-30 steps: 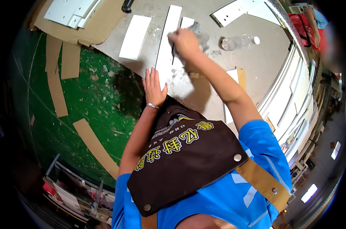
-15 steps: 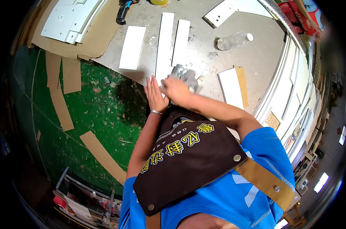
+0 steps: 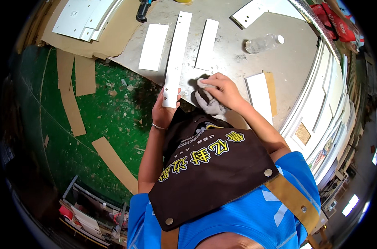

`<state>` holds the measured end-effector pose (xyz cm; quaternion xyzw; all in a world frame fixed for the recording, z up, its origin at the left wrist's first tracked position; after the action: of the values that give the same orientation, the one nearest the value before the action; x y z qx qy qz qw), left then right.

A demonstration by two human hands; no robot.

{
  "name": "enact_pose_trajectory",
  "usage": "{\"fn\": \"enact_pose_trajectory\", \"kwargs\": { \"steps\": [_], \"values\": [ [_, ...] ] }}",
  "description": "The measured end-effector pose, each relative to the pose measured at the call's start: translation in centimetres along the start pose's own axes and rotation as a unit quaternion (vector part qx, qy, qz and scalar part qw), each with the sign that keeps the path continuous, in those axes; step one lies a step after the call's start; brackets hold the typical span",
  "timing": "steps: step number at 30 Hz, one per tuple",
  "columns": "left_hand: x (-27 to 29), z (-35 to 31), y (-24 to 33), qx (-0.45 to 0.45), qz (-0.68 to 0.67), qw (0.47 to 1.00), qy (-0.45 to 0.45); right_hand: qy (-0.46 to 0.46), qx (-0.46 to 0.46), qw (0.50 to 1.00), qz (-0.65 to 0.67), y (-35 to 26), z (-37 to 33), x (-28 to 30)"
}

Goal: The person assembles white furniture panels on a workbench in a workshop. They wipe the panels with a cloth, use a power drill to fasten them together, and arrange the components for further assembly.

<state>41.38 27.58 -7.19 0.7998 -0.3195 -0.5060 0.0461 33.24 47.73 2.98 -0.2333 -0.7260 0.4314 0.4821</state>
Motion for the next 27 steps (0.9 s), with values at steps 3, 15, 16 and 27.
{"fn": "enact_pose_trajectory", "kwargs": {
  "steps": [3,15,16,27],
  "values": [
    [0.8,-0.1,-1.1,0.001,-0.111,0.992,-0.062,0.002,0.152,0.986,-0.073,-5.3,0.5,-3.3],
    [2.3,-0.9,-1.0,-0.020,-0.016,0.997,0.067,-0.151,0.160,0.976,-0.006,-7.6,0.7,-4.1],
    [2.6,-0.5,-0.5,-0.037,0.037,0.995,0.083,-0.147,0.119,0.981,0.041,-7.0,0.7,-3.1],
    [-13.1,7.1,0.5,-0.358,0.764,0.536,0.035,-0.031,-0.003,0.966,0.255,-1.4,-6.2,0.0]
  ]
}}
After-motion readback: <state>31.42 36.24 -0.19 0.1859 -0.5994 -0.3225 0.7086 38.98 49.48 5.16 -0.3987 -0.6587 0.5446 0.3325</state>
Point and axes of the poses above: each hand's wrist, its own z-axis towards the middle knuckle, its own x-axis out of the back of the hand, y = z × x, the point moved 8 cm from there along z, towards the middle knuckle, and after that the axes turned 1 degree about x, right-handed, at the moved point
